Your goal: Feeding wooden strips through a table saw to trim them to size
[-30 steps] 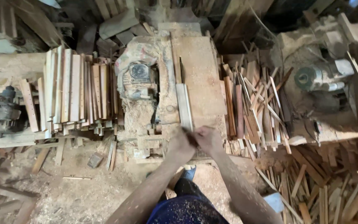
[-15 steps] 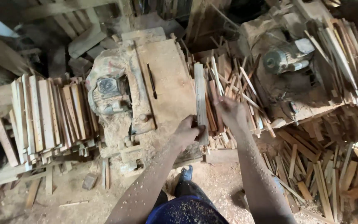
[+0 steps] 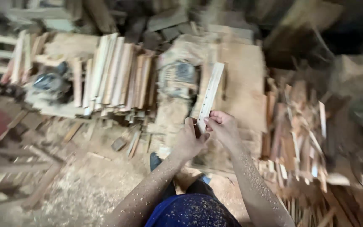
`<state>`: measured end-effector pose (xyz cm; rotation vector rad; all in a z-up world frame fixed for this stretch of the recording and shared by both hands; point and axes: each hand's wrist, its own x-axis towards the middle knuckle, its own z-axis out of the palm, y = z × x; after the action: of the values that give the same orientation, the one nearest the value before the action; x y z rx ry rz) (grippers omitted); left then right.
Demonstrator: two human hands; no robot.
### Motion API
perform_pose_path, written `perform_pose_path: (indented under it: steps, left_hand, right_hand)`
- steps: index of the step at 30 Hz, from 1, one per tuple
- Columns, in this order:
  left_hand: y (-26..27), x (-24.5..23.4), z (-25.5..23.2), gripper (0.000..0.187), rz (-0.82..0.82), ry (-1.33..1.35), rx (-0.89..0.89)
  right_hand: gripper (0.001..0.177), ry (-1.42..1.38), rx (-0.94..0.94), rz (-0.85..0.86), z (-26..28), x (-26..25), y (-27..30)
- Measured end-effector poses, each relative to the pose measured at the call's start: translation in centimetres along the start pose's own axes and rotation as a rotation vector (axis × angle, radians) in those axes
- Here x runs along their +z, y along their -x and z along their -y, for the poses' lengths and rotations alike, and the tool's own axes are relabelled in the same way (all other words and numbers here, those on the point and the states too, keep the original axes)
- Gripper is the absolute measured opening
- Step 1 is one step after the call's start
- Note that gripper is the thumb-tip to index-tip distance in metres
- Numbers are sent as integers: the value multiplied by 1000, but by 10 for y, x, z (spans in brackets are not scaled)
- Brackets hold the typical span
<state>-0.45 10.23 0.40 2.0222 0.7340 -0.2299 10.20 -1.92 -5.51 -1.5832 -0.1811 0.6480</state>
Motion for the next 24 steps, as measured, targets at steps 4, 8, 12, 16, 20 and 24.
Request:
perform_pose_path:
  steps: [4,8,12,16,20,24]
  left_hand:
    - [-24,-52,66,46,-249,-45,85]
    - [-56,-113,128,41,-487,-117,89]
    - [-94,-177,190,40,-647,-61,143]
    - [-152,-217,248,46,-723,-54,102]
    - [-189,-260,265,46,-762,-59,66]
    - [-176,-306,240,57,-634,-103,-24]
  right_hand:
    - [47,77,26,78,-12,99,-58]
    - [46,55,59,152,-46,203,-128]
    - [44,137,126,200,-19,299,-157]
    - [41,183,108,145,-16,380,-199]
    - [47,245,61,99,16,432,-224]
    - [62,744,-145,48,47,469,-204]
